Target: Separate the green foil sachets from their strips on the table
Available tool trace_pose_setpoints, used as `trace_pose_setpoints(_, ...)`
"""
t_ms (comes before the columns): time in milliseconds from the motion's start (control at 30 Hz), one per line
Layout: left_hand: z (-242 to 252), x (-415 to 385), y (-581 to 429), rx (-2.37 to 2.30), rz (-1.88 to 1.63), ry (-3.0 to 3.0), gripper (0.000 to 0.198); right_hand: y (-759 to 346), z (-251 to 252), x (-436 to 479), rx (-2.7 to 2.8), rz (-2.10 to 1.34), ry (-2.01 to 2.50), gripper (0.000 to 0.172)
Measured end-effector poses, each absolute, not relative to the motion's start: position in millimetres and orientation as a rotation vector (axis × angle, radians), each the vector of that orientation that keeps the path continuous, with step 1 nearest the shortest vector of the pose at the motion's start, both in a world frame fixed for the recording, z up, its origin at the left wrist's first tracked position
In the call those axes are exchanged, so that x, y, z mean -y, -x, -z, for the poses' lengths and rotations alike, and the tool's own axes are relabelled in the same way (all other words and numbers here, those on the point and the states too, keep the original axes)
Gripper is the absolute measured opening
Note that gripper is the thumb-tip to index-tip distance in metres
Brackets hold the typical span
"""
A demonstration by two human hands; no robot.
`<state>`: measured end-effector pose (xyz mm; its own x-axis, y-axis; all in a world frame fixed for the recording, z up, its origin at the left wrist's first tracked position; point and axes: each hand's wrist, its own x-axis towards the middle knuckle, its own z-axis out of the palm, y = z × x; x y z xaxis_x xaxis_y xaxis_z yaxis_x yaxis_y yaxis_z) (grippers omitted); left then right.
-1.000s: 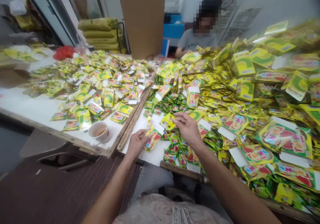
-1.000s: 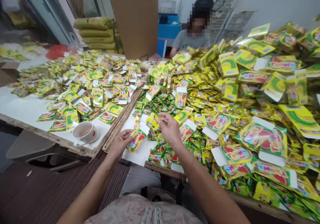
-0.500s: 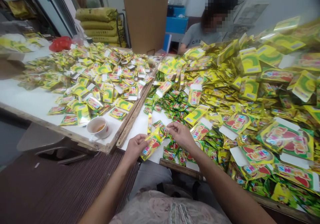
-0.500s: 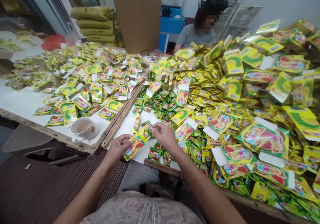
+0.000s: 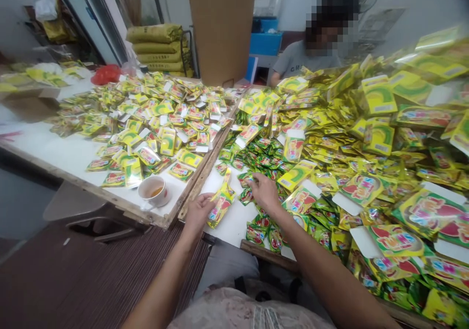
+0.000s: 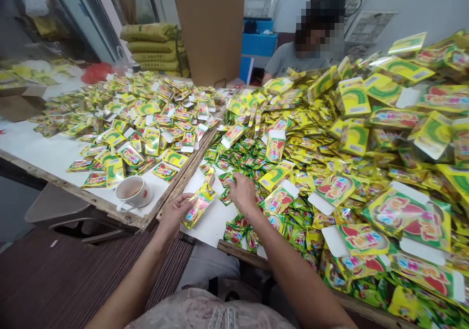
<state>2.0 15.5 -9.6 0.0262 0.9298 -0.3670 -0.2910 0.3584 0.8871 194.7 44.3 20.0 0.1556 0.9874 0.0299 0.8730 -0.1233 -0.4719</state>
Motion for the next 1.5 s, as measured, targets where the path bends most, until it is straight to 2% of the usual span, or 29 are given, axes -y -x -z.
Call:
trace_pose_setpoints(100,8,-14,-6,-1.12,-1.039,-0.721,0.04,-202,-24,-35,1.49,-0.712,1.713,0.028)
trace_pose_setpoints(200,6,-12,-10,-1.071,-1.027,-0.716,0.043,-200,-24,-25,1.551,-0.89,1.529,0.033)
trace_pose_setpoints(500,6,3,-9,-1.015,-0.988,-0.726,0.039,-201,-33,-14,1.874,-0.883,1.582,0.038)
trace_pose_setpoints(700,3,4,-12,-0.974,-0.951,-0.719,0.04,-195,-35,0,1.923,-0.624,1.652,0.029)
trace_pose_setpoints(833,0,4,-17,-0.97,-0.926,-0.657,0.044,-189,-28,8,1.794,-0.784,1.553,0.009)
trace_pose_setpoints(933,-3,4,-20,-0.97,-0.945,-0.628,0.045,-186,-27,12,1.623,-0.809,1.545,0.014)
trace_pose_setpoints(1067,-5,4,-19,-0.999,-0.984,-0.623,0.043,-182,-34,20,1.825,-0.728,1.511,0.02)
trace_pose_setpoints(1333,1,8,-21,-0.993,-0.94,-0.73,0.035,-169,-24,35,1.76,-0.775,1.656,0.012)
trace_pose_setpoints(1500,-6,9,-19,-0.99,-0.854,-0.958,0.039,-175,-9,28,1.473,-0.947,1.567,0.012)
